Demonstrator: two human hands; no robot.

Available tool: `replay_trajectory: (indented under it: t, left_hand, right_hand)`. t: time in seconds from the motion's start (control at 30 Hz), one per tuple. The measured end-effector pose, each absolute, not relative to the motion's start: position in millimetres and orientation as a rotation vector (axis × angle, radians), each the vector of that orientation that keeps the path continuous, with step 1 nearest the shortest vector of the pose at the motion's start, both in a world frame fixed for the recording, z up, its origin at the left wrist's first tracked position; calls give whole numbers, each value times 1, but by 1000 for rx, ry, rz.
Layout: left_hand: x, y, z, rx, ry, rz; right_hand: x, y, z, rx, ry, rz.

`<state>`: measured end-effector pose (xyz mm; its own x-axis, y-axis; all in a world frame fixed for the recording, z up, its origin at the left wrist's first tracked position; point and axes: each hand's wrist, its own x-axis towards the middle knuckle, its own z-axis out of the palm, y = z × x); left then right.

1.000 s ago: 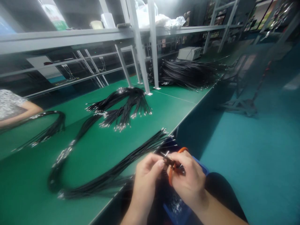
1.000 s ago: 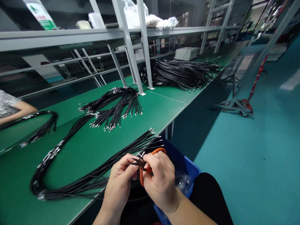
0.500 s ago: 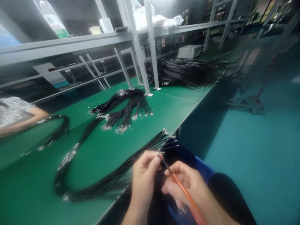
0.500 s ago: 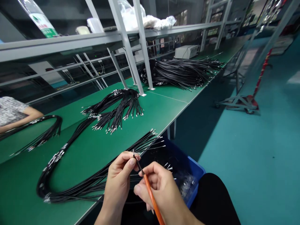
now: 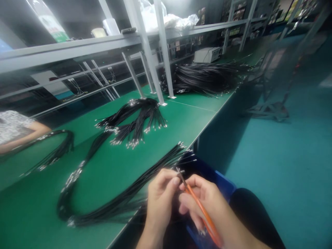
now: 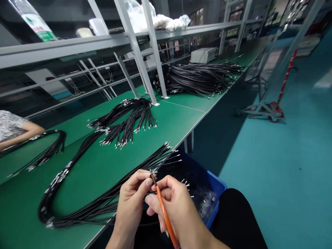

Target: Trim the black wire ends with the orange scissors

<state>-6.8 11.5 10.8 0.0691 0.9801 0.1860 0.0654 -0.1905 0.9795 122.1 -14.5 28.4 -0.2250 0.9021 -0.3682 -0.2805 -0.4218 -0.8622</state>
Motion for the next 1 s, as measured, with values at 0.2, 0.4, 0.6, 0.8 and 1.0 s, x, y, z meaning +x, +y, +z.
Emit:
replay_trajectory:
  t: [0.2, 0.4, 0.6, 0.8, 1.0]
  left_hand:
    - [-6, 12, 8, 1431, 1127, 1245]
    - [-6, 13, 5, 1488, 1131, 1245]
    - [-5, 15, 0, 1536, 1190, 1314]
    - [-2, 13, -3, 1660, 1195, 1328]
    - [0, 14, -4, 1669, 1206, 1322]
  right_hand:
    - [127, -15, 23, -1114, -825, 1837]
    - [135, -19, 23, -1129, -825, 1869]
    - [140, -22, 20, -1170, -978, 1889]
    - [136, -14, 19, -1265, -969, 1820]
    - [134, -11, 20, -1352, -952, 1781]
